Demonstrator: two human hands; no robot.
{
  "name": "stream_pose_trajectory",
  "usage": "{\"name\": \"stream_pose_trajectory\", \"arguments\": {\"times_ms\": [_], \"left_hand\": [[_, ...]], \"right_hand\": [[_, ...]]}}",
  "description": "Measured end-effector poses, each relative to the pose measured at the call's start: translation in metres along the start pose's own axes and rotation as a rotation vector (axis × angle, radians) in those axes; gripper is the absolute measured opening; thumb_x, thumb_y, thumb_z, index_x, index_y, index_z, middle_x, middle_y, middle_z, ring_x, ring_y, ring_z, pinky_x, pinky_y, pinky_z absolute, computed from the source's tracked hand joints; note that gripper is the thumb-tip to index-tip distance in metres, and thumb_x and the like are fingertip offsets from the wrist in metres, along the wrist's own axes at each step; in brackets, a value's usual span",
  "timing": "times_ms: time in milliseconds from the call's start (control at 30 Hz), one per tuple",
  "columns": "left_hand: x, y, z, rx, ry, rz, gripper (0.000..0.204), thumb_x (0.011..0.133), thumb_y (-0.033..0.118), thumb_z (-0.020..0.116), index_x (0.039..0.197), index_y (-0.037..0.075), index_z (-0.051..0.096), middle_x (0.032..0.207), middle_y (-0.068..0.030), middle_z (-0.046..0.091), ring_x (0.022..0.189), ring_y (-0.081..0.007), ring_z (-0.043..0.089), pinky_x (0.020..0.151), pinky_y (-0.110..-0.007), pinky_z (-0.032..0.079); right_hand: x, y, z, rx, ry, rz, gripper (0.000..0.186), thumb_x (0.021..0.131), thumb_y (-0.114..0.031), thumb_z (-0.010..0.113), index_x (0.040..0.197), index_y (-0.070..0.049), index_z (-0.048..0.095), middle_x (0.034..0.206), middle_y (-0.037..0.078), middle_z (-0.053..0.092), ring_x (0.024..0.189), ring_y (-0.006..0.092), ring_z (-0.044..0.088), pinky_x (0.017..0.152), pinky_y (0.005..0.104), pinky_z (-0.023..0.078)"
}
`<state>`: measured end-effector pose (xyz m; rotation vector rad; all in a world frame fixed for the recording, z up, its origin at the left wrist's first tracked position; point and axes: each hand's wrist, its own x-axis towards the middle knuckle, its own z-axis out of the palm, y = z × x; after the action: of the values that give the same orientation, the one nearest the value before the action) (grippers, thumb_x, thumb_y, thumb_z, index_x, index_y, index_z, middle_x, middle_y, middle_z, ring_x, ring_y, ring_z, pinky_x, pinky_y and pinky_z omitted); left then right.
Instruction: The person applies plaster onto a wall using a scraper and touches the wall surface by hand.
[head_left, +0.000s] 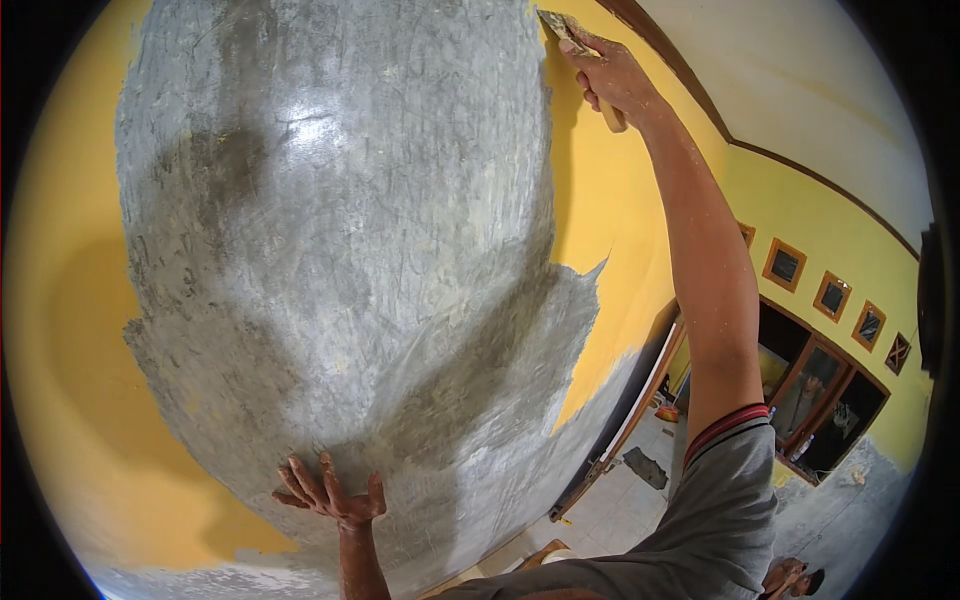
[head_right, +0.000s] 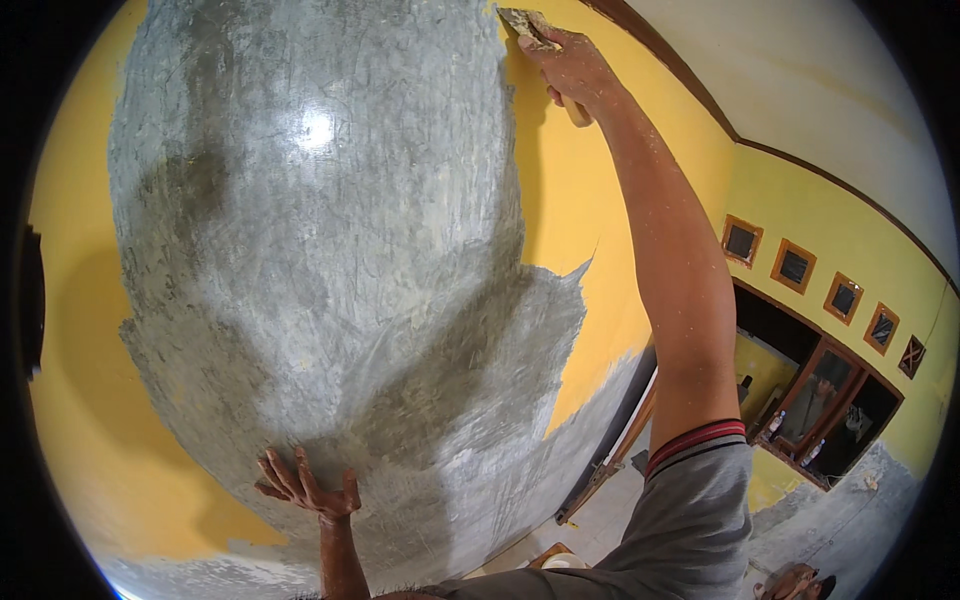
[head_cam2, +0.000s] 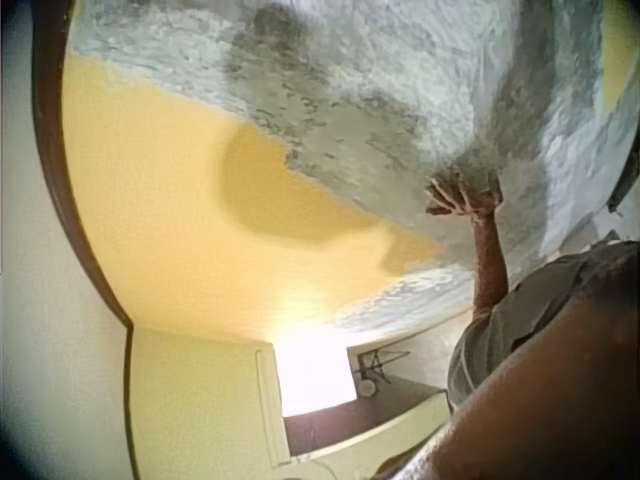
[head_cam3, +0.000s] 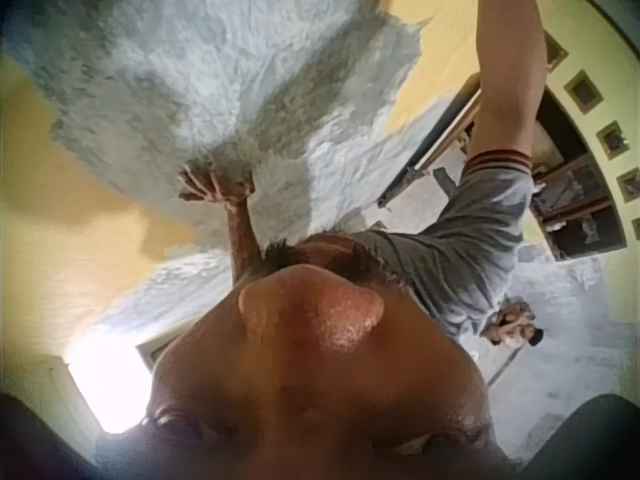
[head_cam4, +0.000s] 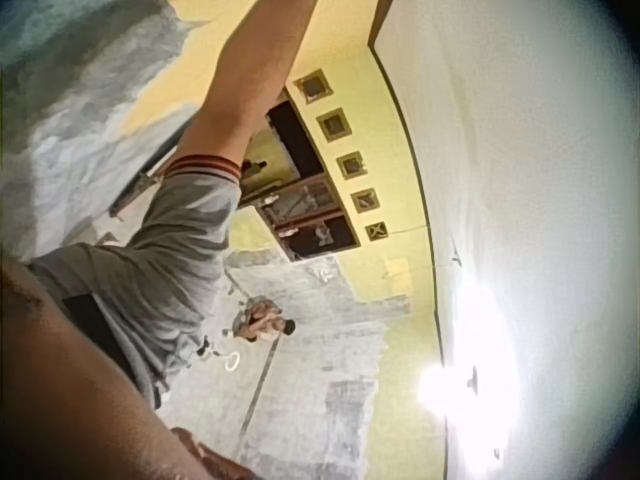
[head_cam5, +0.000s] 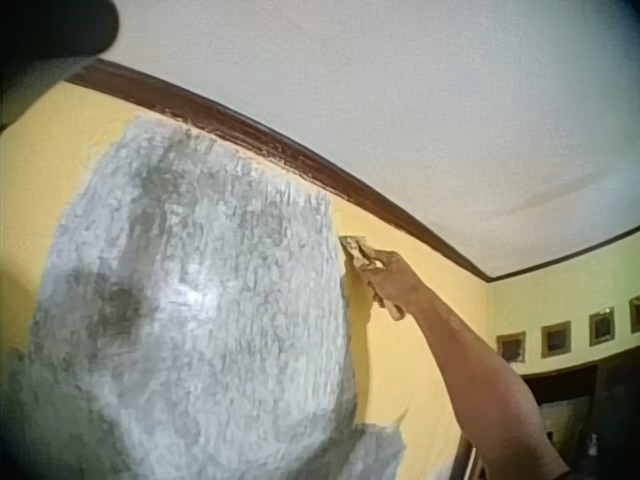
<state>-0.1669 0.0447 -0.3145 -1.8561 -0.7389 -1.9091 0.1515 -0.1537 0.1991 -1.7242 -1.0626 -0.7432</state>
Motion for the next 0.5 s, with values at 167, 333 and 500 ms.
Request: {"name": "stream_pose_trajectory", "arguments": {"times_ms": [167,333,500], "left_hand": [[0.0,-0.002,-0.001,-0.01,0.013,0.016,0.074,0.089,0.063,0.049,0.136,0.007,0.056,0.153,-0.0266,0.035,0.147,-0.0442,0.023,0.117,-0.062,-0.003],[0.0,-0.002,-0.002,-0.003,0.011,0.02,0.07,0.089,0.06,0.05,0.136,0.008,0.057,0.153,-0.0264,0.035,0.147,-0.0434,0.023,0.117,-0.062,-0.003],[-0.006,-0.003,-0.001,-0.046,-0.009,-0.015,0.07,0.088,0.062,0.051,0.135,0.011,0.057,0.153,-0.0245,0.036,0.147,-0.0438,0.021,0.116,-0.065,-0.004]], "right_hand": [[-0.009,-0.025,0.002,0.187,-0.052,0.094,0.052,0.094,-0.05,0.062,0.126,-0.008,0.063,0.061,-0.001,0.045,0.048,0.0083,0.043,0.046,0.028,0.04],[-0.008,-0.027,0.006,-0.06,0.067,0.046,0.047,0.094,-0.05,0.062,0.115,-0.009,0.069,0.057,-0.001,0.042,0.046,0.0082,0.043,0.043,0.0285,0.039],[0.0,-0.024,-0.004,-0.21,0.039,0.027,0.049,0.093,-0.052,0.062,0.114,-0.009,0.072,0.055,-0.001,0.044,0.044,0.0101,0.046,0.04,0.0291,0.041]]}}
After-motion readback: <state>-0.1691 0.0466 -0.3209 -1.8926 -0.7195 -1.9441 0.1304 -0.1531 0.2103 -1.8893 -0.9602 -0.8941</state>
